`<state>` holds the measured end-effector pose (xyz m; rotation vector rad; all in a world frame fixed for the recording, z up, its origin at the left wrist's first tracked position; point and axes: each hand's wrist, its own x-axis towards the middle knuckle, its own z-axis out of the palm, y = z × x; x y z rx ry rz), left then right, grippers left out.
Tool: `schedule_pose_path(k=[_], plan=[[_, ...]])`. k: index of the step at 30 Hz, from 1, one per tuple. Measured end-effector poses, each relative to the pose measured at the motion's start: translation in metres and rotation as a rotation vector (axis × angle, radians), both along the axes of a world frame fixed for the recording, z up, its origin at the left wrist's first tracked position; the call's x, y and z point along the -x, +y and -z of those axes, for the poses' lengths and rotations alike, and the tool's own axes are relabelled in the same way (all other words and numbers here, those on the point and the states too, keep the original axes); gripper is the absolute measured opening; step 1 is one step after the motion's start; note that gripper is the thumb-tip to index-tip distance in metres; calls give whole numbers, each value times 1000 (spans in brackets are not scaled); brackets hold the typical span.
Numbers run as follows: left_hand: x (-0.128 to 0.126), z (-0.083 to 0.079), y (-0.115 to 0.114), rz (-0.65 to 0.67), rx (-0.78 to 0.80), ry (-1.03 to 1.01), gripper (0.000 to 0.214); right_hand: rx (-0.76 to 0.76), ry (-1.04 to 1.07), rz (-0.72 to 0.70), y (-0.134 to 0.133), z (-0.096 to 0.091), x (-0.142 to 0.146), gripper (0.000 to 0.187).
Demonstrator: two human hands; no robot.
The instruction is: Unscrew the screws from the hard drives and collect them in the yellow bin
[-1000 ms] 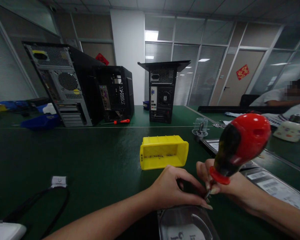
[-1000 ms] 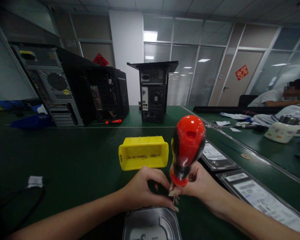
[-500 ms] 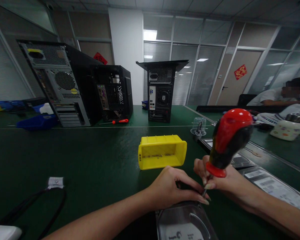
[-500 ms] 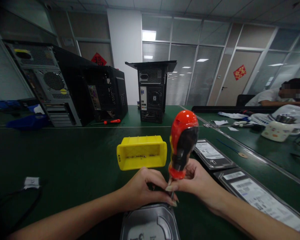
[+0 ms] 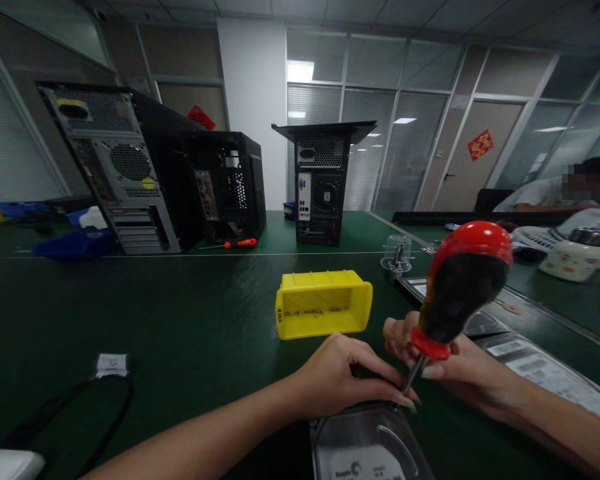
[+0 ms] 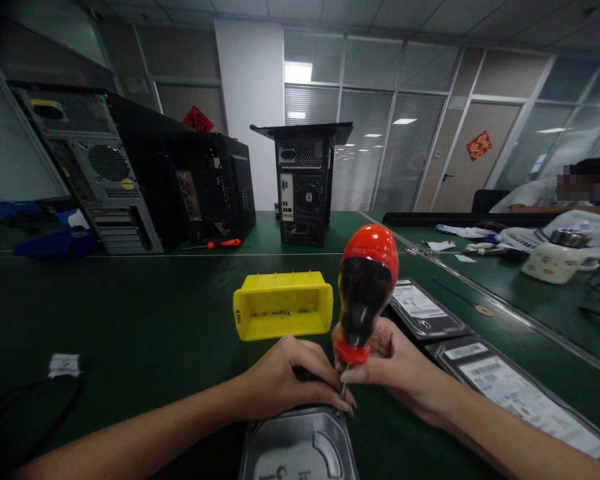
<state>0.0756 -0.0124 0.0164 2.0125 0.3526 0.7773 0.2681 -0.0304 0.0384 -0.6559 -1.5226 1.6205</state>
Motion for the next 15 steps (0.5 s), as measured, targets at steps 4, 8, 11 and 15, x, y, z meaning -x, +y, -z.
schedule_pose_path(k=[4,8,11,15], plan=[[0,-2,0,27,-7,20,16,38,16,-24,-3,-3,-2,23],[0,-3,-1,38,9,24,15,62,16,-14,-4,-4,-1,18],[-2,-3,-1,39,24,23,15,69,6,13,-3,-4,0,16],[-2,-4,-1,27,61,32,15,89,-7,35,-3,-2,0,19]])
